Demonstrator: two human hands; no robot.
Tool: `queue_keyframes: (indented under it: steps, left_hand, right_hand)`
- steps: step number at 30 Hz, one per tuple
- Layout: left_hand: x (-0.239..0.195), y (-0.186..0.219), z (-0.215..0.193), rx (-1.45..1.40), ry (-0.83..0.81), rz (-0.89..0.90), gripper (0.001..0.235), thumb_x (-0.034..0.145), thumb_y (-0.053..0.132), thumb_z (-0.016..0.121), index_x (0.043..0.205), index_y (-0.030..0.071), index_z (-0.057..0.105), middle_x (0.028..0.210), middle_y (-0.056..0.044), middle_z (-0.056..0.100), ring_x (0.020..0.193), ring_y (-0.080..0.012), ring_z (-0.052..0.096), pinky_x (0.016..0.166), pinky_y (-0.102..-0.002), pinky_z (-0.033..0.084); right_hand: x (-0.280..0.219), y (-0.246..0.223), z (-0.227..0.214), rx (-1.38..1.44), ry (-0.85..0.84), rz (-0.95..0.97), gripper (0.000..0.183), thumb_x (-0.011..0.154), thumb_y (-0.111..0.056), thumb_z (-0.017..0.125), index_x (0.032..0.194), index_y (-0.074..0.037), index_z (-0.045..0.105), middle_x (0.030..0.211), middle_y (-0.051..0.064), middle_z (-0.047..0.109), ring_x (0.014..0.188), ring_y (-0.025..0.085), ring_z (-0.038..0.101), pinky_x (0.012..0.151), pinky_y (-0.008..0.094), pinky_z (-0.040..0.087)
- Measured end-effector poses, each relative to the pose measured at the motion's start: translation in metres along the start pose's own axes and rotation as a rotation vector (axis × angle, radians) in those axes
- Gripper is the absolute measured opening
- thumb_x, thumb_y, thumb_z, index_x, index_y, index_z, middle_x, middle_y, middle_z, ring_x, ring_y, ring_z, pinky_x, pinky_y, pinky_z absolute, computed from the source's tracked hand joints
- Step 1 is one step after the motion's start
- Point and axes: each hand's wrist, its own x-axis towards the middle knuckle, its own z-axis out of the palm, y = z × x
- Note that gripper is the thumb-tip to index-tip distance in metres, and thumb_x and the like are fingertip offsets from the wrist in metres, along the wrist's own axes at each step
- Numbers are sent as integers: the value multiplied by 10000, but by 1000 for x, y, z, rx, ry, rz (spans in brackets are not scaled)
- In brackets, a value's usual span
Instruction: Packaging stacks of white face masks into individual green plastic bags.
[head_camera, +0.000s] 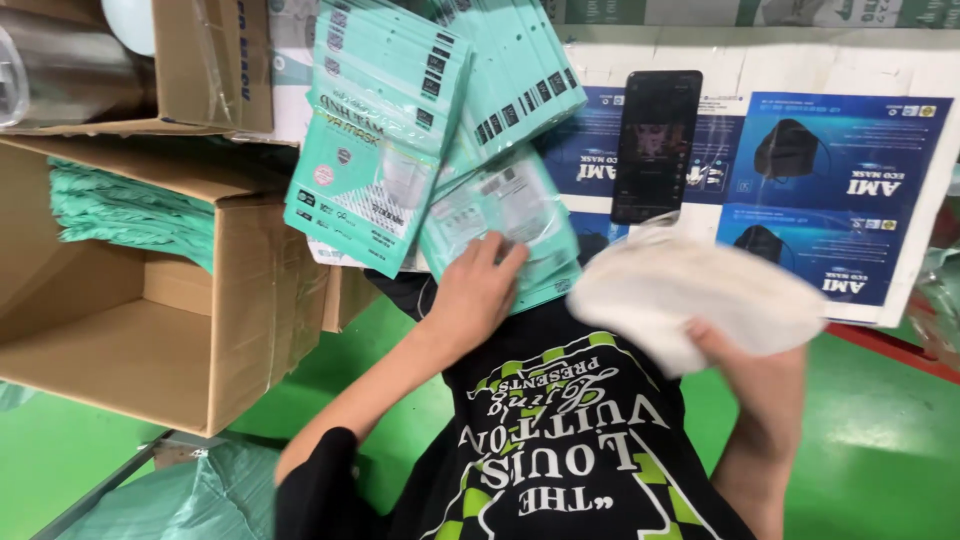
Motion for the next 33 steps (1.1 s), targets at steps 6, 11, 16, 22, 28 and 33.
queue_keyframes:
  steps: [6,11,16,22,28,33]
  left_hand:
    - [3,48,-81,-420,183,-11,337,913,-6,704,1238,19,617,1122,-157,570,937,-325,660,792,-403,552]
    - [5,57,-89,-344,370,-140,366,902,-10,724,1262,26,667,1110,-137,573,868,-260,697,749,-359,565]
    - [10,70,-71,-276,451,-141,367,905,2,739,1262,-26,659,1088,-160,593,850,-291,678,728,-366,563]
    - [27,59,-41,-54,557,-105,297,875,-11,749,1160,-13,665,977,-144,627,860,-316,629,744,-409,515]
    - [17,64,-36,-77,422,4,347,827,-58,722,1169,-38,663,964,-146,624,871,-330,615,765,-433,504]
    - [17,60,-54,-68,483,-22,341,823,-77,725,1154,-14,668,988,-147,635,888,-329,620,768,-420,510]
  right_hand:
    - [-13,7,34,-5,-312,259,518,779,32,781,1277,67,643,1018,150,743,891,249,719,787,362,576]
    - [5,-39,101,-357,-187,-47,270,930,-6,703,1194,51,707,1151,128,752,1064,195,719,966,297,555]
    - [16,-14,110,1,-292,118,386,863,11,689,1246,10,641,1170,108,730,1066,185,712,931,308,564]
    - [24,13,119,63,-273,309,415,910,-36,705,1309,9,600,1222,114,705,1107,196,686,957,345,562]
    - [35,67,116,142,-408,405,385,1020,-119,614,1368,40,584,1256,136,673,1136,189,635,945,317,542]
    - [44,34,124,-257,-572,-19,382,1049,-109,590,1414,-1,562,1323,103,678,1257,161,613,1069,316,474]
